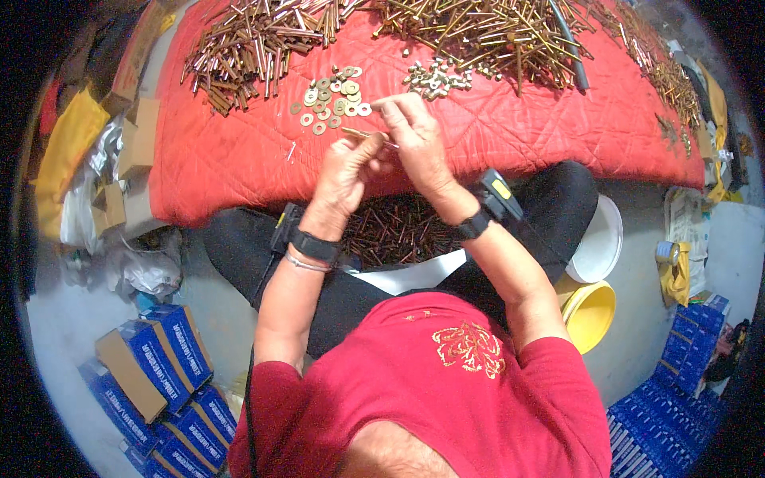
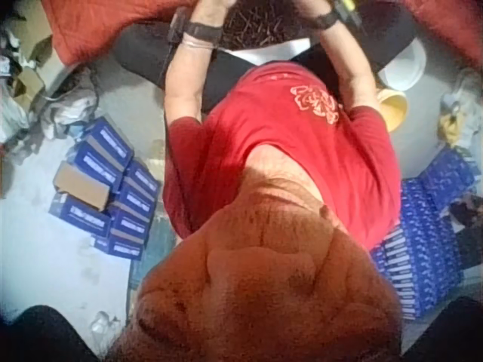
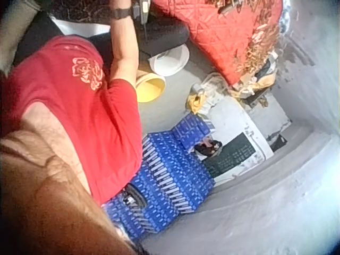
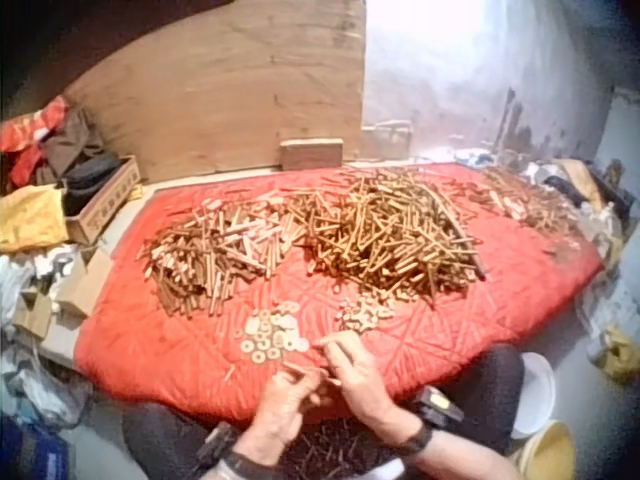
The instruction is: Assembling washers and small metal components onto bolts or threaded rods.
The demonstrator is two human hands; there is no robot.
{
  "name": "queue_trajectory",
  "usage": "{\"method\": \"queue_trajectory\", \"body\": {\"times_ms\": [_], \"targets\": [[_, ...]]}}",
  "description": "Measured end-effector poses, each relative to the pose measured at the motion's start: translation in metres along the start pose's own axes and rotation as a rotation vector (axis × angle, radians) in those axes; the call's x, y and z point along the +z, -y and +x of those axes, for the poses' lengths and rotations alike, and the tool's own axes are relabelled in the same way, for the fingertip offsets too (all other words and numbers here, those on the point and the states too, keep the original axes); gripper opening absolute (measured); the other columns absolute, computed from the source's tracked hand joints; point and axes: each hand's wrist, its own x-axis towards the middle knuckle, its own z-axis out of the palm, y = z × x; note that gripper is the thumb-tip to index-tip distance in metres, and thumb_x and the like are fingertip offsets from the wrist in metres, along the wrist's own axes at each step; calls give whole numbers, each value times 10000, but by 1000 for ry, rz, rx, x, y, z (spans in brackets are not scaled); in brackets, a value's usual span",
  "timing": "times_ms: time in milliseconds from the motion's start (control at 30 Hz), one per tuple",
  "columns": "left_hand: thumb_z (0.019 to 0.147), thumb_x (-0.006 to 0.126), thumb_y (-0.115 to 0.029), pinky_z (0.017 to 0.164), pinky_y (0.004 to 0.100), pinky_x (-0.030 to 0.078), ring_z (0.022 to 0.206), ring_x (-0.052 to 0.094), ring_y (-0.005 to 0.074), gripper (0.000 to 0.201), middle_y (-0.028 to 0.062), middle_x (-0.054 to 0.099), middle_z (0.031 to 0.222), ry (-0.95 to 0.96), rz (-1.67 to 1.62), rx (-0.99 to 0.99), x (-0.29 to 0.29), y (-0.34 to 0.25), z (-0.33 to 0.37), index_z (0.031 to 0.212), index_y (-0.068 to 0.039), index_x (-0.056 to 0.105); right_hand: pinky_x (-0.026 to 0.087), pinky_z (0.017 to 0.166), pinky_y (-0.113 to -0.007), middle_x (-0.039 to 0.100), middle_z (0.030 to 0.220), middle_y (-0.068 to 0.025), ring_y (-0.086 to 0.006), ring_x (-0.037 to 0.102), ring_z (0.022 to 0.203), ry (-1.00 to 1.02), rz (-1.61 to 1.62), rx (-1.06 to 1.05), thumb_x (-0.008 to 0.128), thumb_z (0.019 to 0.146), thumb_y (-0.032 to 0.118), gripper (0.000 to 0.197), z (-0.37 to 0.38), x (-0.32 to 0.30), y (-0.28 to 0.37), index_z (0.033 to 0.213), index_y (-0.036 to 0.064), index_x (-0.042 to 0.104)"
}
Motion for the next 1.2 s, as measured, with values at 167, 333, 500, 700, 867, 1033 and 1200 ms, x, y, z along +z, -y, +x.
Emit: {"method": "queue_trajectory", "body": {"times_ms": [167, 333, 500, 700, 867, 1033, 1200], "targets": [[887, 575, -340, 593, 289, 525, 606, 539, 115, 257, 8, 542, 713, -118, -165, 149, -9, -19, 5, 852, -86, 547, 477, 732, -343, 585, 830, -118, -253, 591, 800, 35, -564, -375, 563, 845, 115, 122, 56, -28, -5, 920, 40, 623], [926, 489, -372, 672, 334, 541, 599, 518, 120, 303, 10, 503, 724, -140, -354, 41, -16, -31, 5, 966, -80, 559, 458, 743, -382, 534, 839, -121, -298, 540, 861, 293, -991, -511, 617, 742, 33, 89, 98, -52, -31, 832, 36, 619], [928, 494, -361, 434, 196, 380, 534, 417, 71, 323, 4, 483, 721, -90, -448, 11, -25, -32, 3, 1000, -51, 553, 464, 729, -390, 536, 845, -114, -319, 539, 855, 364, -1248, -525, 601, 744, 33, 67, 100, -30, -24, 807, 36, 577], [900, 568, -193, 331, 145, 257, 459, 366, 21, 188, 18, 571, 750, 78, -150, 48, -17, -37, -12, 987, -27, 587, 482, 657, -264, 612, 849, -28, -138, 597, 753, 326, -227, 15, 586, 860, 75, 82, 54, -14, 14, 932, 46, 612], [879, 596, -149, 332, 137, 256, 439, 372, 4, 131, 5, 563, 708, 62, -31, 41, -18, -36, -17, 928, -29, 609, 484, 707, -223, 622, 853, -10, -79, 578, 785, 327, 39, 30, 610, 839, 21, 104, 34, -12, 18, 941, 7, 623], [870, 598, -132, 336, 135, 250, 419, 364, -2, 105, -12, 547, 661, 54, 104, 8, -12, -41, -23, 896, -32, 615, 484, 710, -243, 628, 846, -33, -97, 592, 798, 333, -111, -209, 626, 804, -12, 193, 31, -18, 21, 994, 22, 618], [871, 597, -143, 331, 138, 227, 395, 338, -8, 116, -30, 528, 622, 101, 127, -58, -8, -47, -26, 880, -28, 612, 472, 687, -245, 594, 786, -39, -110, 572, 739, 437, -266, -319, 582, 823, -18, 337, 29, -24, 41, 1150, 62, 568]]}}
